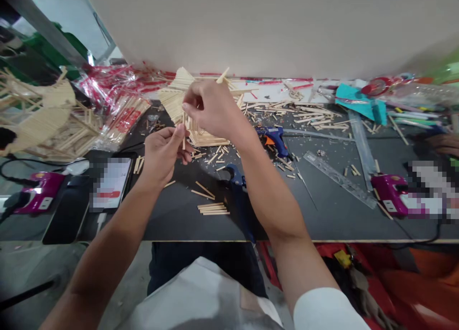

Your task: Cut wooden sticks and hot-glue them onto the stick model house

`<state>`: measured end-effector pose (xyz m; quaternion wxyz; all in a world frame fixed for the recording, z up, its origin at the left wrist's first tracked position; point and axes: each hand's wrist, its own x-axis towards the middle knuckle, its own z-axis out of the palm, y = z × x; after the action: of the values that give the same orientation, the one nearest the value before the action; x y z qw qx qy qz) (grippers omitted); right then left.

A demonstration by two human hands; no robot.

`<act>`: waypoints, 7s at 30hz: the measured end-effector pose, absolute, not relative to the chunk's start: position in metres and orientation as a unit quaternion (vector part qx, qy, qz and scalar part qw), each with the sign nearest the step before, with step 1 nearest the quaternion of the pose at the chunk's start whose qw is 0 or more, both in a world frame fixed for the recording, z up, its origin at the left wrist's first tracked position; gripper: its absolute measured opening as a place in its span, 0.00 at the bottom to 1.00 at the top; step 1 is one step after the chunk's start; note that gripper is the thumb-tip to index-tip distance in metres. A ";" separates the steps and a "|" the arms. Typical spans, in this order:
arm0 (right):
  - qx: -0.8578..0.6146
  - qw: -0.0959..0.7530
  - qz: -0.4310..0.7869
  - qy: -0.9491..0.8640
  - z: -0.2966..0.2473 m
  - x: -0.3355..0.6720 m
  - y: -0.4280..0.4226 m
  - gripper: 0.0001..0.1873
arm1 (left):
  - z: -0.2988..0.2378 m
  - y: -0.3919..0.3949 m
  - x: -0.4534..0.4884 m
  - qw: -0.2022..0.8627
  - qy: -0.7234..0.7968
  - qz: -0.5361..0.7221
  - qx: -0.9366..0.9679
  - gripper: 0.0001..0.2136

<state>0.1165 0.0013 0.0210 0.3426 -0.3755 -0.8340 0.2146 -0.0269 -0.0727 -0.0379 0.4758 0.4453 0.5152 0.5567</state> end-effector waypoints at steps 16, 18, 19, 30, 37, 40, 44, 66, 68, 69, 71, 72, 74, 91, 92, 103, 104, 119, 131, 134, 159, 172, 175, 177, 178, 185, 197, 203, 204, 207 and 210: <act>-0.393 0.312 0.198 -0.842 0.010 0.117 0.005 0.04 | -0.039 -0.066 -0.021 0.496 0.527 0.558 0.407 0.12; -0.395 0.310 0.198 -0.842 0.009 0.117 0.005 0.03 | -0.039 -0.065 -0.021 0.494 0.528 0.559 0.407 0.12; -0.399 0.309 0.198 -0.841 0.009 0.117 0.006 0.03 | -0.039 -0.065 -0.021 0.492 0.528 0.559 0.408 0.12; -0.443 0.307 0.178 -0.823 0.010 0.115 0.007 0.04 | -0.040 -0.060 -0.024 0.493 0.525 0.557 0.414 0.14; -0.448 0.322 0.167 -0.817 0.008 0.113 0.009 0.04 | -0.037 -0.060 -0.024 0.499 0.532 0.546 0.412 0.15; -0.446 0.324 0.176 -0.815 0.006 0.110 0.010 0.05 | -0.034 -0.062 -0.026 0.510 0.536 0.536 0.407 0.14; -0.445 0.338 0.192 -0.807 0.002 0.105 0.012 0.06 | -0.031 -0.063 -0.027 0.522 0.543 0.521 0.401 0.12; -0.443 0.326 0.209 -0.808 -0.001 0.102 0.015 0.04 | -0.025 -0.075 -0.025 0.468 0.581 0.470 0.472 0.12; -0.444 0.332 0.206 -0.807 -0.001 0.102 0.014 0.04 | -0.023 -0.078 -0.023 0.397 0.612 0.454 0.512 0.08; -0.443 0.335 0.205 -0.806 -0.001 0.102 0.014 0.04 | -0.022 -0.078 -0.022 0.348 0.629 0.440 0.538 0.06; -0.440 0.337 0.205 -0.807 -0.002 0.101 0.014 0.04 | -0.021 -0.079 -0.018 0.236 0.661 0.404 0.586 0.05; -0.438 0.340 0.205 -0.807 -0.002 0.101 0.013 0.04 | -0.020 -0.079 -0.015 0.183 0.674 0.384 0.604 0.05; -0.433 0.347 0.204 -0.807 -0.003 0.101 0.013 0.04 | -0.019 -0.078 -0.010 0.106 0.691 0.355 0.621 0.08; -0.443 0.339 0.194 -0.807 -0.005 0.098 0.013 0.05 | -0.019 -0.074 0.007 0.067 0.716 0.412 0.560 0.12; -0.443 0.337 0.192 -0.808 -0.005 0.098 0.013 0.05 | -0.019 -0.073 0.008 0.064 0.715 0.420 0.555 0.13; -0.442 0.347 0.176 -0.808 -0.003 0.098 0.012 0.05 | -0.015 -0.072 0.006 0.062 0.749 0.374 0.543 0.11; -0.441 0.347 0.183 -0.807 0.001 0.101 0.011 0.06 | -0.013 -0.074 0.003 0.060 0.750 0.365 0.548 0.11; -0.355 0.339 0.308 -0.815 -0.011 0.167 -0.074 0.10 | -0.038 -0.103 -0.036 0.003 0.420 0.329 0.846 0.12; -0.397 0.452 0.336 -0.725 -0.097 0.169 -0.075 0.07 | -0.088 -0.079 -0.022 0.158 0.388 0.345 0.840 0.12; -0.396 0.454 0.337 -0.723 -0.098 0.167 -0.075 0.07 | -0.086 -0.080 -0.023 0.191 0.391 0.348 0.830 0.11; -0.386 0.485 0.295 -0.727 -0.098 0.163 -0.077 0.07 | -0.091 -0.084 -0.022 0.167 0.407 0.368 0.820 0.11; -0.414 0.503 0.358 -0.669 -0.094 0.154 -0.086 0.09 | -0.081 -0.086 -0.020 0.414 0.464 0.473 0.625 0.11; -0.419 0.535 0.414 -0.606 -0.091 0.153 -0.087 0.13 | -0.081 -0.086 -0.019 0.497 0.412 0.528 0.553 0.12; -0.413 0.551 0.431 -0.584 -0.090 0.152 -0.088 0.14 | -0.082 -0.087 -0.019 0.528 0.381 0.529 0.544 0.13; -0.407 0.555 0.435 -0.580 -0.089 0.152 -0.088 0.14 | -0.082 -0.088 -0.019 0.532 0.372 0.525 0.550 0.13; -0.407 0.561 0.433 -0.576 -0.091 0.150 -0.089 0.14 | -0.078 -0.092 -0.016 0.526 0.386 0.513 0.558 0.14; -0.404 0.544 0.339 -0.653 -0.089 0.152 -0.094 0.08 | -0.082 -0.090 -0.015 0.536 0.378 0.515 0.552 0.14; -0.404 0.505 0.304 -0.699 -0.081 0.159 -0.093 0.10 | -0.083 -0.087 -0.020 0.608 0.355 0.481 0.522 0.17; -0.405 0.504 0.306 -0.699 -0.081 0.160 -0.091 0.10 | -0.082 -0.087 -0.022 0.624 0.347 0.463 0.525 0.17; -0.406 0.497 0.322 -0.696 -0.081 0.164 -0.086 0.12 | -0.079 -0.088 -0.025 0.629 0.340 0.411 0.566 0.16; -0.390 0.462 0.365 -0.708 -0.085 0.166 -0.081 0.14 | -0.076 -0.090 -0.025 0.551 0.374 0.359 0.653 0.16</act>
<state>0.1655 -0.0814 -0.0849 0.4623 -0.3900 -0.7077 0.3652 -0.0254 -0.0899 -0.0756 0.5515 0.6535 0.3736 0.3595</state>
